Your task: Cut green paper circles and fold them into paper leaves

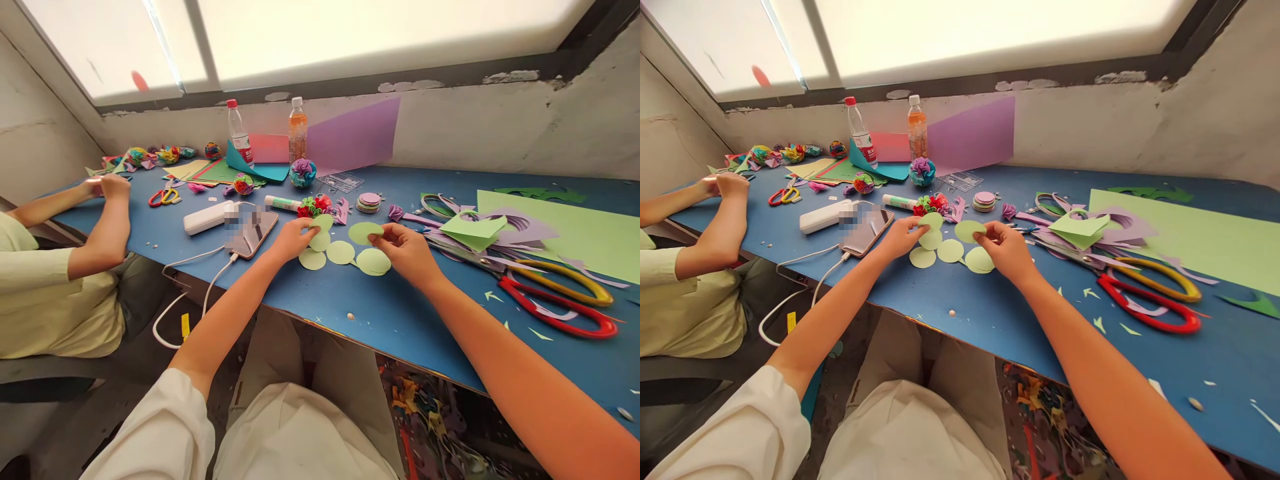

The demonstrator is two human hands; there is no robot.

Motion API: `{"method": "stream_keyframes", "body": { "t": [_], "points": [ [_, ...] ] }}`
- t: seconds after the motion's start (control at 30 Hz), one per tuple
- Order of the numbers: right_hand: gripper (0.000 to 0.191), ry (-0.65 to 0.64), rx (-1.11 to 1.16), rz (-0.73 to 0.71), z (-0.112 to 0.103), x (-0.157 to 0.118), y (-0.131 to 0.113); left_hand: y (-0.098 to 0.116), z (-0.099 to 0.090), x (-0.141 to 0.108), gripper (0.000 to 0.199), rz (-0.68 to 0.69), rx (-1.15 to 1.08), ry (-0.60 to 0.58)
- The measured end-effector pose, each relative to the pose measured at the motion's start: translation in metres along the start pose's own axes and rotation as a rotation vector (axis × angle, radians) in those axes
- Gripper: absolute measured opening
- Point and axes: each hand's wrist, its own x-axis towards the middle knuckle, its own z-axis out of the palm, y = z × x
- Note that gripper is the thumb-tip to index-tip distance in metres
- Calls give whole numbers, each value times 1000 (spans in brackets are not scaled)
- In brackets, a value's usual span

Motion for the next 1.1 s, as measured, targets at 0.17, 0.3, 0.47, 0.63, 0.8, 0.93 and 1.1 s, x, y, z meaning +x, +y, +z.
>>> {"method": "stream_keyframes", "body": {
  "t": [0.17,0.3,0.47,0.63,0.8,0.93,1.1],
  "points": [
    [32,-64,62,13,6,-4,-2,-3,2,2,22,-1,-54,-53],
    [39,-108,76,18,10,-4,-4,1,6,-1,21,26,-182,-200],
    [45,-126,44,13,17,-5,-5,9,9,-6,29,45,-305,-381],
    [42,-60,-35,39,14,-2,-1,6,7,-4,40,70,-111,-296],
    [42,29,-159,69,5,21,12,-2,6,4,32,11,206,-88],
    [37,-38,-282,63,4,41,17,-6,6,6,28,-12,172,-101],
    [36,-103,-398,58,4,51,17,-6,4,7,18,-60,58,-56]
  ]
}}
